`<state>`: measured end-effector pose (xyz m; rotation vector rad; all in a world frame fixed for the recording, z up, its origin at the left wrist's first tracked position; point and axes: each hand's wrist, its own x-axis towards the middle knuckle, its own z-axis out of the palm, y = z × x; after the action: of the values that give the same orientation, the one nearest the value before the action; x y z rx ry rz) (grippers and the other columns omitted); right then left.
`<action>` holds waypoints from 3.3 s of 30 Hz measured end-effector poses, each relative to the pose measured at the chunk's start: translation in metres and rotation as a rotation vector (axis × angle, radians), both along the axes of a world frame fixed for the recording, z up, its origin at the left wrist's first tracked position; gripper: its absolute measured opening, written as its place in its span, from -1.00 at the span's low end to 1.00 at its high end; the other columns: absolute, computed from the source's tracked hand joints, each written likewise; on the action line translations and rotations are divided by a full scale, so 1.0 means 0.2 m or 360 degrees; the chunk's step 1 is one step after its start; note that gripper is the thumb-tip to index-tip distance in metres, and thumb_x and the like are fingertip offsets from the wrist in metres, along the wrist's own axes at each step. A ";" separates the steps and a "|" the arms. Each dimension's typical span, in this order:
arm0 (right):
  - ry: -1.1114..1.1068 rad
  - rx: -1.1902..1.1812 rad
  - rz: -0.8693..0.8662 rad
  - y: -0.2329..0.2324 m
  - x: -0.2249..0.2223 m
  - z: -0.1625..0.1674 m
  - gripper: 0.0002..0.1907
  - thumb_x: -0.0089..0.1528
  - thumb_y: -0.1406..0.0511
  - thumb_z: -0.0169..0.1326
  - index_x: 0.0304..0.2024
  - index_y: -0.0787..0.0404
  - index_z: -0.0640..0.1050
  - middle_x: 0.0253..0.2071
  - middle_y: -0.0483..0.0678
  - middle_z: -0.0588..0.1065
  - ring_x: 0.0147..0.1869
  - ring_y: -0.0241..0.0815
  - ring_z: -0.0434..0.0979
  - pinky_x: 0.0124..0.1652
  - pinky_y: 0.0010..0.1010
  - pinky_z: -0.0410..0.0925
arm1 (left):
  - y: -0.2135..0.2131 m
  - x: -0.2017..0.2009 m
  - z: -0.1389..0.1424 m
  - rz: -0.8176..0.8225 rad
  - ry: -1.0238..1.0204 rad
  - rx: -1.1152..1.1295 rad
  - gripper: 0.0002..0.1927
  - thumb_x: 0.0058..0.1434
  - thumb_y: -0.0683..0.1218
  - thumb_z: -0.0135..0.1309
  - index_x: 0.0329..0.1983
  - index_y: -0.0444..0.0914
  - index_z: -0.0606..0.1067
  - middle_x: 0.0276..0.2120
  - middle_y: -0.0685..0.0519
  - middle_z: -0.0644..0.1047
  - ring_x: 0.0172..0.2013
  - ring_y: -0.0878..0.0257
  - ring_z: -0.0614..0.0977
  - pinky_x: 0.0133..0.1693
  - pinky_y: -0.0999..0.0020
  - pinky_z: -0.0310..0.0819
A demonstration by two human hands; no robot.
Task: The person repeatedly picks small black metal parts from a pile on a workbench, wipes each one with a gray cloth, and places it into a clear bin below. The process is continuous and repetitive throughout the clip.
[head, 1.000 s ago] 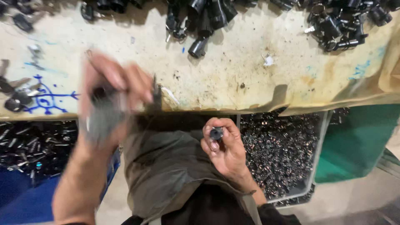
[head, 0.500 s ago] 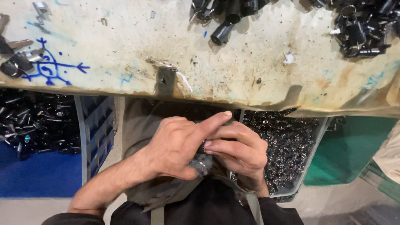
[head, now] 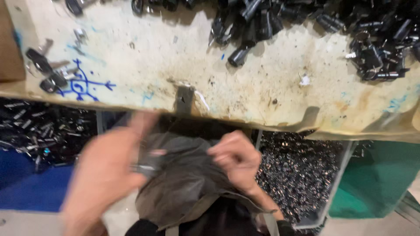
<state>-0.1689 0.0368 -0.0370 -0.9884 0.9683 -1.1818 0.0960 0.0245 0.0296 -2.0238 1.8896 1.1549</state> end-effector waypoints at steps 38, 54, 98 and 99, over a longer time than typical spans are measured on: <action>0.0315 -0.0511 -0.0404 0.13 -0.19 0.00 -0.76 0.31 0.23 0.30 -0.15 0.22 0.53 -0.22 0.11 0.62 -0.18 -0.12 0.65 -0.23 -0.41 0.40 | -0.04 -0.46 -0.23 -0.0019 0.1980 -0.0382 -0.59 0.22 -0.23 0.22 0.09 -0.29 0.38 -0.15 -0.09 0.55 -0.20 0.06 0.64 -0.16 0.25 0.51; 0.0899 -0.0793 0.0656 -0.07 -0.21 0.08 -0.72 0.06 0.40 0.38 -0.17 0.17 0.67 -0.10 0.01 0.56 -0.05 -0.06 0.63 -0.11 -0.30 0.49 | -0.08 -0.44 -0.24 -0.0799 0.1206 -0.0409 0.24 -0.32 -0.06 0.36 0.50 -0.35 0.09 -0.46 -0.03 0.57 -0.40 -0.07 0.65 -0.34 0.09 0.51; -0.1097 0.0348 -0.0263 0.17 -0.15 -0.06 -0.66 0.28 0.29 0.27 0.08 0.16 0.53 -0.10 -0.03 0.53 -0.21 -0.35 0.45 -0.29 -0.57 0.33 | -0.01 -0.49 -0.26 -0.0120 0.1453 -0.0711 -0.20 -0.12 -0.15 0.25 0.28 -0.25 0.32 -0.26 0.00 0.62 -0.23 0.03 0.63 -0.09 0.19 0.49; -0.0881 0.0142 -0.0323 0.16 -0.15 -0.06 -0.71 0.25 0.32 0.31 0.01 0.16 0.56 -0.11 -0.01 0.56 -0.12 -0.26 0.50 -0.19 -0.48 0.39 | -0.02 -0.50 -0.25 -0.0134 0.1501 -0.0601 -0.10 -0.18 -0.16 0.24 0.35 -0.29 0.29 -0.28 0.02 0.61 -0.25 0.03 0.62 -0.09 0.18 0.49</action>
<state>-0.1992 0.0694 -0.0485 -0.4531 0.6753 -1.4657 -0.0047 0.0215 -0.0208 -1.6196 2.7302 2.1072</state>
